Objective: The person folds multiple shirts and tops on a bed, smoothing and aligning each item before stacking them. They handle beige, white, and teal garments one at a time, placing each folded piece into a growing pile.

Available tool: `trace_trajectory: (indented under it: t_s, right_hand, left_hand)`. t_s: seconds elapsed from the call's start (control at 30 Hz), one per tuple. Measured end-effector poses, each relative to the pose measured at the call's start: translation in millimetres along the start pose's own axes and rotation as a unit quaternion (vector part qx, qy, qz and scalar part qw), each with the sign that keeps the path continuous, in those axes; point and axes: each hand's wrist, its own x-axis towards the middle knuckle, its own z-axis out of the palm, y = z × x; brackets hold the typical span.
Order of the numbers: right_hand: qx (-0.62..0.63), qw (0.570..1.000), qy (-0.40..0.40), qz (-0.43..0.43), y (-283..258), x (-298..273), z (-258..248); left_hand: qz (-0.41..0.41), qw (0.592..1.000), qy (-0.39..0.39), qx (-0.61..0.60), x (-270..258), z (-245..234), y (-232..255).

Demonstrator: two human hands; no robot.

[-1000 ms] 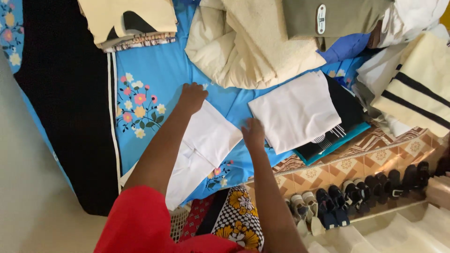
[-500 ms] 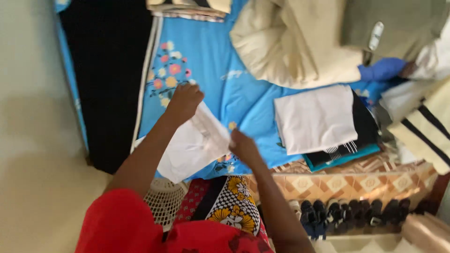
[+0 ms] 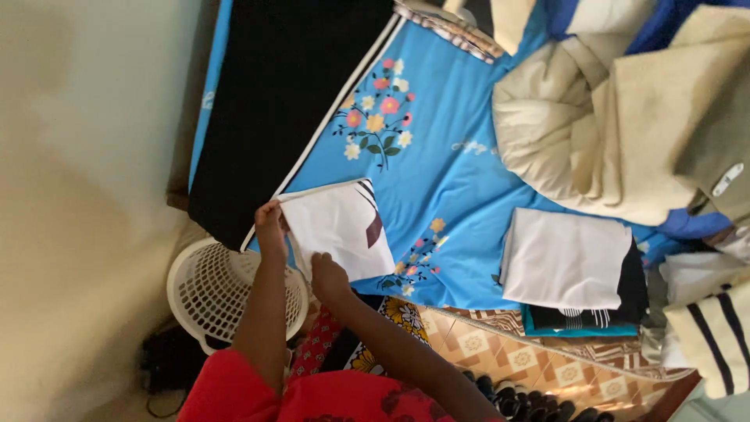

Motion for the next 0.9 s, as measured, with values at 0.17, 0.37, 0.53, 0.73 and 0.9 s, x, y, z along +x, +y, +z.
trace_trajectory:
  t_s: [0.17,0.37,0.53,0.73,0.9]
  right_hand:
    - [-0.02,0.999,-0.038,-0.013,8,18,29]
    - [0.01,0.987,0.009,-0.162,22,12,30]
    - [-0.005,0.951,0.264,-0.161,54,31,-34]
    - [-0.182,0.873,0.435,-0.123,108,71,-67]
    - [0.095,0.878,0.46,-0.095,130,32,-37]
  left_hand:
    - [-0.015,0.984,-0.013,0.179,2,-3,11]
    - [0.025,0.948,0.029,0.317,-5,2,30]
    - [0.339,0.844,-0.009,0.416,3,43,23]
    - [0.454,0.697,-0.081,0.549,-20,91,23]
    - [0.422,0.74,-0.06,0.52,-36,78,38]
